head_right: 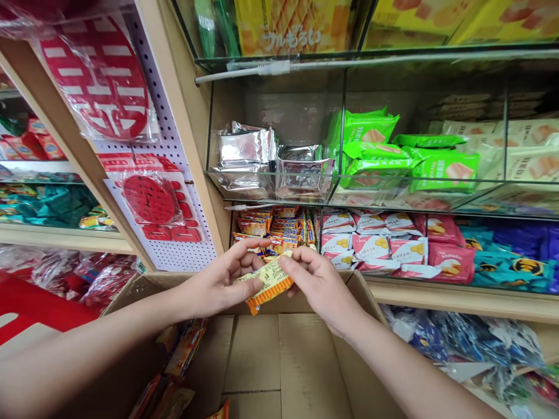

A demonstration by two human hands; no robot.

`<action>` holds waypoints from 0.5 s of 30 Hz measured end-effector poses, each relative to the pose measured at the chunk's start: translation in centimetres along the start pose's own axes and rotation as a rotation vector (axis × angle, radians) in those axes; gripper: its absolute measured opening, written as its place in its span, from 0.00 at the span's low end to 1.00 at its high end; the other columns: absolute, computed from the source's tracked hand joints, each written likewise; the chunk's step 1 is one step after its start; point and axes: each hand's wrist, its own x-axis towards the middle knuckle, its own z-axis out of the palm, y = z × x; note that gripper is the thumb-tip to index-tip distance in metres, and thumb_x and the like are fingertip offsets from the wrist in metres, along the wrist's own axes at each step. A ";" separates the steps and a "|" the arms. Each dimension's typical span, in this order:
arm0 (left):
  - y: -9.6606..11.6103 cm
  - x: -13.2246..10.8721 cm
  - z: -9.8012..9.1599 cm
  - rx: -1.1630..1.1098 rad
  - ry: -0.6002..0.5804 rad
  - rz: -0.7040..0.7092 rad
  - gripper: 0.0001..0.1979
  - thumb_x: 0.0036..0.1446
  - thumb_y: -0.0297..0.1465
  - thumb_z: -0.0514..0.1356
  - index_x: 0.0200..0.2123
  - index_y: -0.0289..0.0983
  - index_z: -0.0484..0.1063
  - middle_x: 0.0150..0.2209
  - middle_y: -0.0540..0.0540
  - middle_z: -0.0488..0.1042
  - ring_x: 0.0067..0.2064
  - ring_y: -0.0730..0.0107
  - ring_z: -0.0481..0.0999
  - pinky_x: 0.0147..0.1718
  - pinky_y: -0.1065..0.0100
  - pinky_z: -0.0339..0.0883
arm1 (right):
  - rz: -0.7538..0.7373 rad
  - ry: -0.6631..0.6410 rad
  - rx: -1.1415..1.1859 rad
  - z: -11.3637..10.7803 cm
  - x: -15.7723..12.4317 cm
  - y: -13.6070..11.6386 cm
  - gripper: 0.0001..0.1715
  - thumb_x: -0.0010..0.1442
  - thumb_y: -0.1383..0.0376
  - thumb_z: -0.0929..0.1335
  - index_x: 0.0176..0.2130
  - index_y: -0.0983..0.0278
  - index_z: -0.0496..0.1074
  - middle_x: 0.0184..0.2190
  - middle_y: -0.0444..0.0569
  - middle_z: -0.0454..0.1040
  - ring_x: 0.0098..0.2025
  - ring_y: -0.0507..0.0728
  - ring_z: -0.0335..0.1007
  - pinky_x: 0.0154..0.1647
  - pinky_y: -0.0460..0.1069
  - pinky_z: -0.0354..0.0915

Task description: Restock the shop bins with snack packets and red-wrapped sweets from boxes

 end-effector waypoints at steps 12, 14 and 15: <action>-0.7 0.3 -0.5 -0.275 -0.131 -0.134 0.30 0.46 0.20 0.59 0.52 0.39 0.53 0.42 0.44 0.66 0.38 0.72 0.71 0.37 0.66 0.66 | 0.170 0.110 0.266 -0.6 0.2 0.1 0.11 0.51 0.58 0.67 0.31 0.64 0.70 0.29 0.44 0.71 0.28 0.48 0.64 0.22 0.42 0.65; -0.6 0.2 -0.5 -0.236 -0.146 -0.070 0.28 0.47 0.19 0.58 0.51 0.40 0.55 0.44 0.44 0.65 0.40 0.72 0.70 0.38 0.68 0.65 | 0.182 0.108 0.278 -0.5 0.0 0.0 0.10 0.52 0.59 0.67 0.32 0.64 0.70 0.29 0.45 0.71 0.27 0.48 0.65 0.21 0.42 0.65; -0.5 0.2 -0.5 -0.209 -0.146 -0.038 0.28 0.47 0.19 0.58 0.51 0.41 0.56 0.46 0.44 0.65 0.42 0.71 0.69 0.39 0.68 0.65 | 0.187 0.108 0.284 -0.5 0.0 0.0 0.10 0.52 0.59 0.67 0.32 0.64 0.70 0.30 0.45 0.71 0.27 0.49 0.65 0.20 0.42 0.66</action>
